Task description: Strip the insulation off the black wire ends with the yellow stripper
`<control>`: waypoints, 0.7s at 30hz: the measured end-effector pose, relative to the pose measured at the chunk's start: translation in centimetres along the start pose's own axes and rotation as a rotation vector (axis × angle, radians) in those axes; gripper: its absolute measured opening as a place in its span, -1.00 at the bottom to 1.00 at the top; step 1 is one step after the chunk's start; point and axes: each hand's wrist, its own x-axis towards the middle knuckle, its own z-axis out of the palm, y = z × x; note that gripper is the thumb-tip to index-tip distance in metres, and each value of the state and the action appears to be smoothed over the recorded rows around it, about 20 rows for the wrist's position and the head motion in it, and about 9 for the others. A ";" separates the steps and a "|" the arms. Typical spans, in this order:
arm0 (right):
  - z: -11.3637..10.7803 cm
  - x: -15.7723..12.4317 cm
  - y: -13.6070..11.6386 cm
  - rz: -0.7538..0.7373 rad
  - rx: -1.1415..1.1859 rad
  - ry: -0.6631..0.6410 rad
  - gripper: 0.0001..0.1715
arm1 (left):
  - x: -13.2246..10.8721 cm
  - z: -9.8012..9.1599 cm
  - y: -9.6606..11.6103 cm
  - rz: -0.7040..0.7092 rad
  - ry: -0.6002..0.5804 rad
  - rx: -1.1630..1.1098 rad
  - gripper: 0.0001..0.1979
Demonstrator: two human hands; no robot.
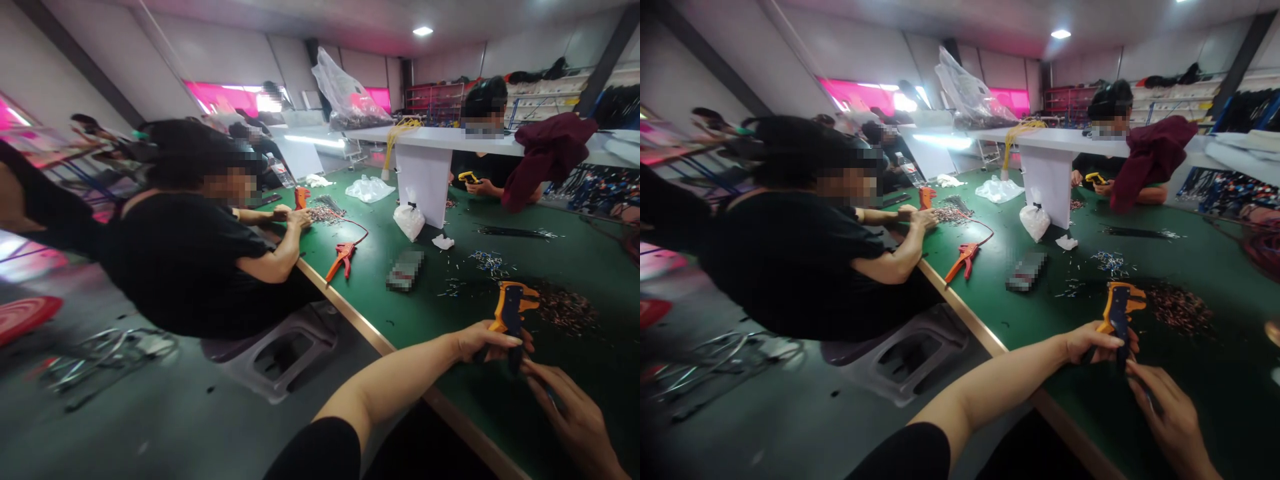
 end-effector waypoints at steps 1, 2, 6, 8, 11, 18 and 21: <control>0.0 -0.1 0.1 0.015 -0.001 -0.001 -0.74 | 0.0 0.0 -0.1 -0.004 0.005 0.001 -0.60; 0.1 -0.2 0.2 0.029 -0.006 -0.001 -0.73 | 0.1 0.1 -0.1 -0.009 0.009 0.004 -0.60; 0.1 -0.5 0.6 0.064 -0.051 0.009 -0.68 | 0.1 0.5 -0.1 -0.012 0.029 0.038 -0.57; 0.0 -0.6 0.7 0.075 -0.075 0.017 -0.67 | 0.0 0.8 0.1 -0.022 0.037 0.062 -0.51; -0.2 -0.7 0.7 0.052 -0.097 0.053 -0.70 | -0.1 1.2 0.4 -0.035 0.051 0.112 -0.47; -0.7 -0.8 0.3 0.006 -0.203 0.076 -0.70 | 0.0 1.6 0.5 -0.042 0.043 0.231 -0.46; -0.6 -0.7 0.3 -0.020 -0.212 0.082 -0.71 | 0.1 1.5 0.2 -0.023 0.041 0.236 -0.47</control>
